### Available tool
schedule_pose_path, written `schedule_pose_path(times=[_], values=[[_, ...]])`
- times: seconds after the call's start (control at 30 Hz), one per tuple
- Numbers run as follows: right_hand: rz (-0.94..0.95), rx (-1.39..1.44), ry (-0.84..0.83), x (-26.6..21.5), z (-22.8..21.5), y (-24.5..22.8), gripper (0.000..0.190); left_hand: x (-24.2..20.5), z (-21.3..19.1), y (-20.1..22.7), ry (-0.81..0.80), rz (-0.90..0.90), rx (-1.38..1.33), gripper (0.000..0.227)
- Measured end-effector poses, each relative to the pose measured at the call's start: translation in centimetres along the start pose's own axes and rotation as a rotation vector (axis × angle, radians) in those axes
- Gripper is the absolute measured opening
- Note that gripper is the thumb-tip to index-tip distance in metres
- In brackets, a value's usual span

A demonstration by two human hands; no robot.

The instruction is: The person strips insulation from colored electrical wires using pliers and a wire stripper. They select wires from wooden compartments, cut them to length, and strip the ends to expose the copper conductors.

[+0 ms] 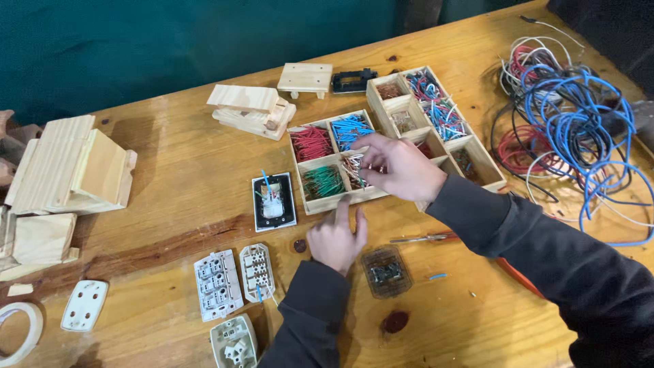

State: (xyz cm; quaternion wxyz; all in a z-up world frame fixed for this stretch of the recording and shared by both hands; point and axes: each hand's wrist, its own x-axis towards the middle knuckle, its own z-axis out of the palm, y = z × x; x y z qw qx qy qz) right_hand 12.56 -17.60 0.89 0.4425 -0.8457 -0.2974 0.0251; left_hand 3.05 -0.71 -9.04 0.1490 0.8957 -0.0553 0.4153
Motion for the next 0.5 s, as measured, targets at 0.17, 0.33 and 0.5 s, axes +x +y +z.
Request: schedule_pose_path(times=[0.17, 0.33, 0.5], values=[[-0.032, -0.13, -0.017, 3.6, 1.6, -0.2, 0.048, -0.3, 0.7, 0.1, -0.032, -0.016, -0.042, 0.027], [-0.26, -0.621, -0.103, 6.2, 3.8, -0.4, 0.034, 0.1, 0.7, -0.2, -0.024, 0.007, -0.066, 0.022], [-0.319, -0.427, -0.437, 8.3, 4.3, -0.4, 0.036, 0.5, 0.4, 0.1, -0.083, 0.02, -0.148, 0.01]])
